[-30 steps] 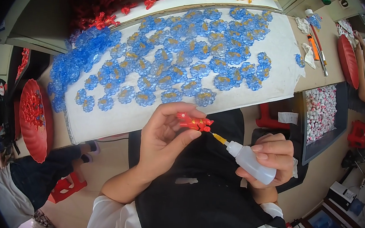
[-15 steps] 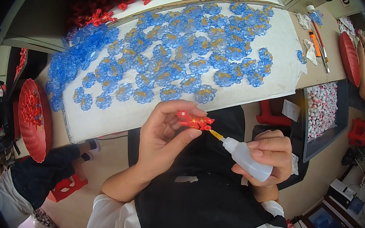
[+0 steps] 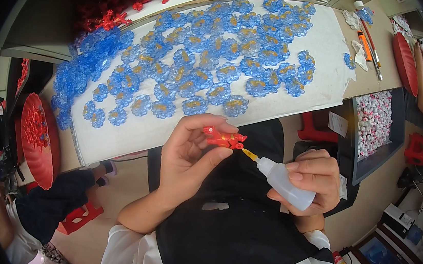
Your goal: The person assembles toys by applying glue from a bottle onto plastic parts, attaching bases and figurine pieces together by hand, and placing the assembled toys onto a tray.
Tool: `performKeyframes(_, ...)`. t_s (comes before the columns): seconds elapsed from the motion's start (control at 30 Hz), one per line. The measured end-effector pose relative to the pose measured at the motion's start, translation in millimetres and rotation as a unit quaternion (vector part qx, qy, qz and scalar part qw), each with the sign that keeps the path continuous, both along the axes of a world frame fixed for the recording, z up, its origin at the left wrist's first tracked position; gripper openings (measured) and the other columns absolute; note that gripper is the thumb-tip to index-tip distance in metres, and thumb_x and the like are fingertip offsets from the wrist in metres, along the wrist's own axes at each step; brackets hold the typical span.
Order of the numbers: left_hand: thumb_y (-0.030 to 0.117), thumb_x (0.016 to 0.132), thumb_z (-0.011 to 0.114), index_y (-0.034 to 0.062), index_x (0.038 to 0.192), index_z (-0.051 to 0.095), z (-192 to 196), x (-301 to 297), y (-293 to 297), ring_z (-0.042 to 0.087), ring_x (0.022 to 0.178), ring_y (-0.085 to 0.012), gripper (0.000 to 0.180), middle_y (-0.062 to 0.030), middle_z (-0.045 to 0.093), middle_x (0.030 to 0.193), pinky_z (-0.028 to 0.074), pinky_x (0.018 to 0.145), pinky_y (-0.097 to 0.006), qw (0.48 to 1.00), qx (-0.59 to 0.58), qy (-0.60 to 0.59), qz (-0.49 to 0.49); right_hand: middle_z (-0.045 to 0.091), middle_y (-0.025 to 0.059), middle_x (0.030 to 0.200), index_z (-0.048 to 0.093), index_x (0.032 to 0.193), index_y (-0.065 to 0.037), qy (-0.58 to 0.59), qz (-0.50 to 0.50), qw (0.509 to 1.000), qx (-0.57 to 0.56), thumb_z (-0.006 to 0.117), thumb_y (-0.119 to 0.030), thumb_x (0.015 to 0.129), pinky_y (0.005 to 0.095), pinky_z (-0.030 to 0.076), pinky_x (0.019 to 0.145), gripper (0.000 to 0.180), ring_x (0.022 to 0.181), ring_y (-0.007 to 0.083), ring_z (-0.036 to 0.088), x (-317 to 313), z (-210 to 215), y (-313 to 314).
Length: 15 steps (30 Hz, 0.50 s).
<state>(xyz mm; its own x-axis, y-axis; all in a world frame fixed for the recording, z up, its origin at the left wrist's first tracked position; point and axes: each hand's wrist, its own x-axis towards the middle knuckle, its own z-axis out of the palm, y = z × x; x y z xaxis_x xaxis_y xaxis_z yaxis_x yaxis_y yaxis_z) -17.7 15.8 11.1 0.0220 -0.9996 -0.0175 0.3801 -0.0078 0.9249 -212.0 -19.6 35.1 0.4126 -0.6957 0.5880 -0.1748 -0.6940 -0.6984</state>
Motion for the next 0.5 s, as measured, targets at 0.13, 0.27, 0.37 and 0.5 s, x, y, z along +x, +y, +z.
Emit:
performKeyframes(0.13, -0.011, 0.076, 0.054, -0.0003, 0.112, 0.040, 0.0, 0.0, -1.0, 0.053, 0.097, -0.0183, 0.041, -0.0145, 0.052, 0.104, 0.042, 0.085, -0.029, 1.000, 0.007, 0.013, -0.004, 0.052, 0.0076, 0.083, 0.053, 0.088, -0.008, -0.023, -0.017, 1.000, -0.005, 0.078, -0.021, 0.059, 0.0256, 0.042, 0.055, 0.041, 0.065, 0.0164, 0.051, -2.8, -0.6, 1.2)
performKeyframes(0.27, -0.011, 0.075, 0.054, 0.0007, 0.113, 0.039, 0.3, 0.3, -1.5, 0.053, 0.097, -0.0180, 0.042, -0.0141, 0.052, 0.104, 0.042, 0.084, -0.028, 0.997, 0.042, 0.059, -0.009, 0.052, 0.0076, 0.084, 0.052, 0.090, -0.008, -0.034, -0.030, 0.999, -0.022, 0.077, -0.022, 0.061, 0.0253, 0.042, 0.056, 0.040, 0.064, 0.0157, 0.050, -5.2, -4.6, 0.6)
performKeyframes(0.37, -0.010, 0.075, 0.054, 0.0017, 0.114, 0.039, -1.0, 0.2, -2.0, 0.052, 0.097, -0.0174, 0.043, -0.0136, 0.052, 0.104, 0.042, 0.084, -0.027, 0.994, 0.059, 0.095, -0.017, 0.056, 0.0087, 0.087, 0.055, 0.090, -0.006, -0.051, -0.024, 0.998, -0.009, 0.081, -0.013, 0.054, 0.0261, 0.043, 0.054, 0.045, 0.066, 0.0188, 0.054, -4.0, -2.1, 0.8)
performKeyframes(0.5, -0.009, 0.075, 0.055, 0.0022, 0.114, 0.039, -1.5, -0.2, -2.6, 0.052, 0.096, -0.0164, 0.044, -0.0134, 0.053, 0.104, 0.042, 0.083, -0.026, 0.991, 0.071, 0.111, -0.023, 0.057, 0.0088, 0.087, 0.055, 0.090, -0.006, -0.051, -0.025, 0.998, -0.014, 0.081, -0.012, 0.053, 0.0260, 0.043, 0.053, 0.045, 0.066, 0.0190, 0.054, -3.7, -4.7, 0.0)
